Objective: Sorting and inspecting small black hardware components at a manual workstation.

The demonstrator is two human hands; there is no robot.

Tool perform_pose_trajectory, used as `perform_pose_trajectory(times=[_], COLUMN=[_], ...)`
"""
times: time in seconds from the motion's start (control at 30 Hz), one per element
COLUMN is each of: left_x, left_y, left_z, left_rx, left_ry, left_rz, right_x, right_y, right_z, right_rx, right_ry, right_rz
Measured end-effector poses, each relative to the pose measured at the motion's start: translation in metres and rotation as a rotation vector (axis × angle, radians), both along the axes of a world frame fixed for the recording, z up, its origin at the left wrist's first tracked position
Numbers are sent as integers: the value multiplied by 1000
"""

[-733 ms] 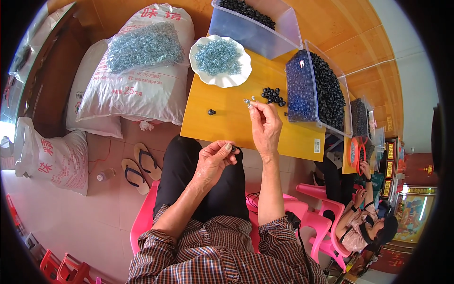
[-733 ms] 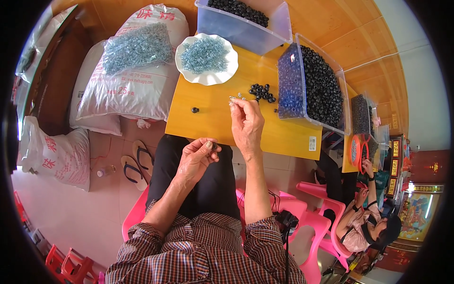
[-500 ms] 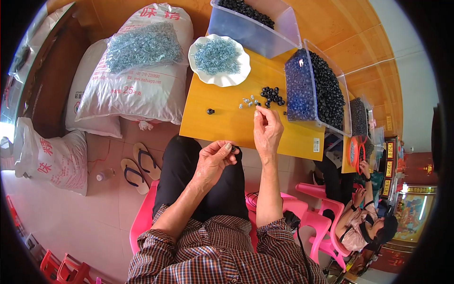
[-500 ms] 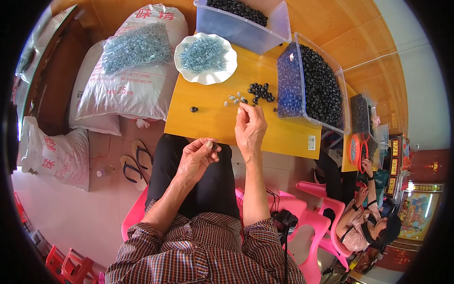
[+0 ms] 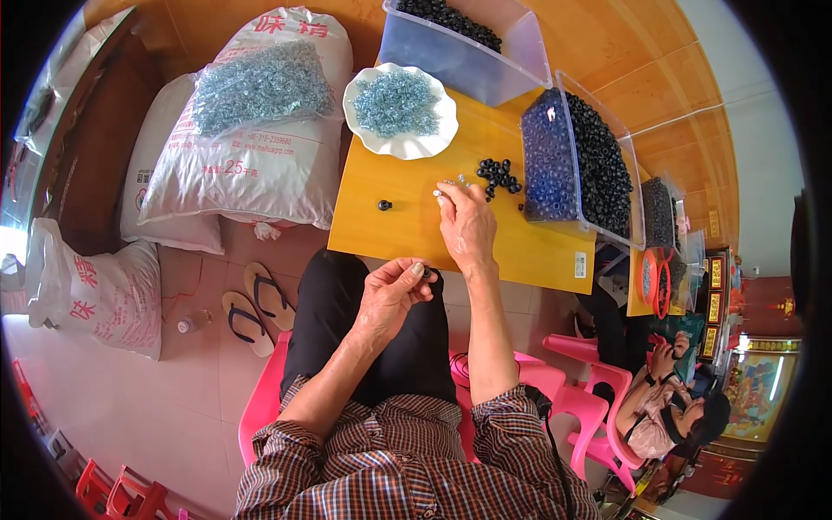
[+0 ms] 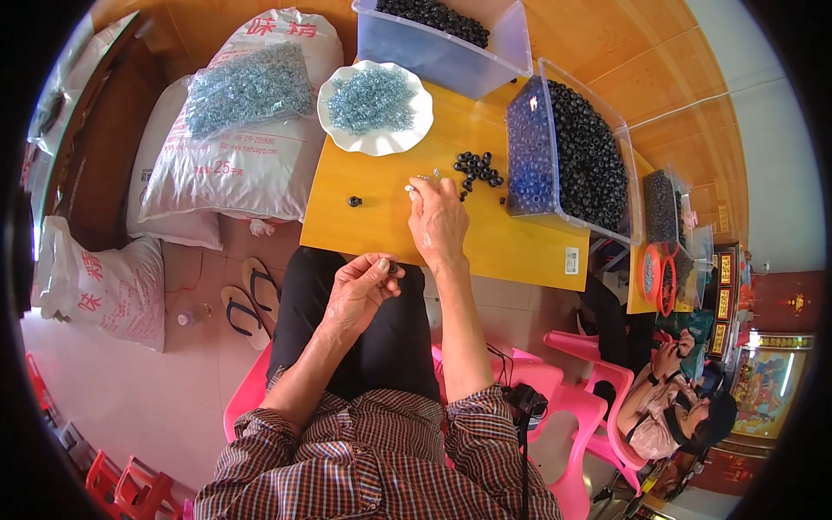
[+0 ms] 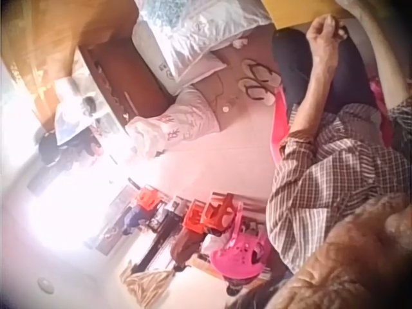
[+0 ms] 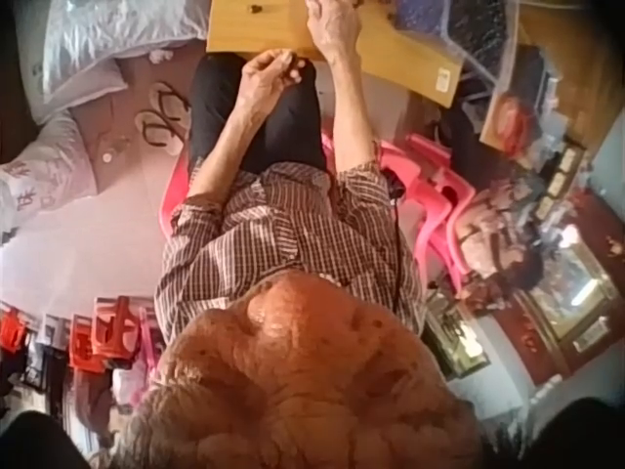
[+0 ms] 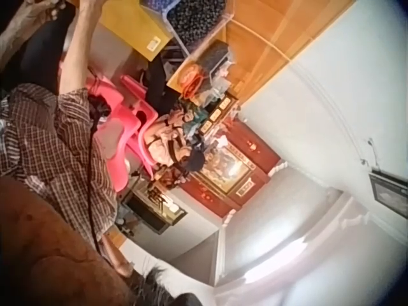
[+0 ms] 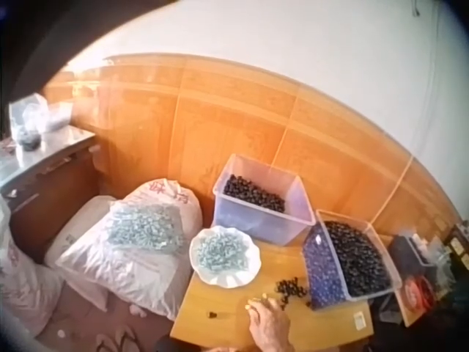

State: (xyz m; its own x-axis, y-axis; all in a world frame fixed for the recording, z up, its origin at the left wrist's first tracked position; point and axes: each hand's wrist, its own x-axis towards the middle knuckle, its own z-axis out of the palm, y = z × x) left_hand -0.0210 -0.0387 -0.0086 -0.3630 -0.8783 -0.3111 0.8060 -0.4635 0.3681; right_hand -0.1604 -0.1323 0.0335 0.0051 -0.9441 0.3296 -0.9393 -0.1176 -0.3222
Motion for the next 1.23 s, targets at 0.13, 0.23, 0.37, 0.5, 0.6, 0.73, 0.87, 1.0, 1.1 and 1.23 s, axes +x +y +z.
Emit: perform_pose_trajectory(times=[0.13, 0.23, 0.37, 0.5, 0.6, 0.73, 0.87, 1.0, 1.1, 1.23], left_x=[3, 3, 3, 2, 2, 3, 3, 5, 3, 4], left_y=[-1, -1, -1, 0, -1, 0, 0, 0, 0, 0], left_z=[0, 0, 1, 2, 3, 1, 1, 0, 0, 1], left_rx=[-1, 5, 8, 5, 14, 0, 2, 13, 1, -1], left_ry=[-10, -10, -10, -16, -19, -18, -16, -18, -11, -9], left_rz=[3, 1, 2, 2, -6, 6, 2, 3, 3, -9], right_x=[-1, -1, 7, 17, 14, 12, 14, 29, 36, 40], right_y=[-2, 0, 7, 5, 3, 3, 4, -1, -11, -21], right_z=[6, 10, 19, 10, 2, 2, 11, 15, 12, 10], right_rx=[67, -8, -56, -21, 16, 36, -5, -4, -9, 52], right_ry=[-134, -364, -359, -246, -148, -269, -298, -237, -133, 85], right_rz=[37, 67, 72, 124, 129, 150, 85, 191, 253, 281])
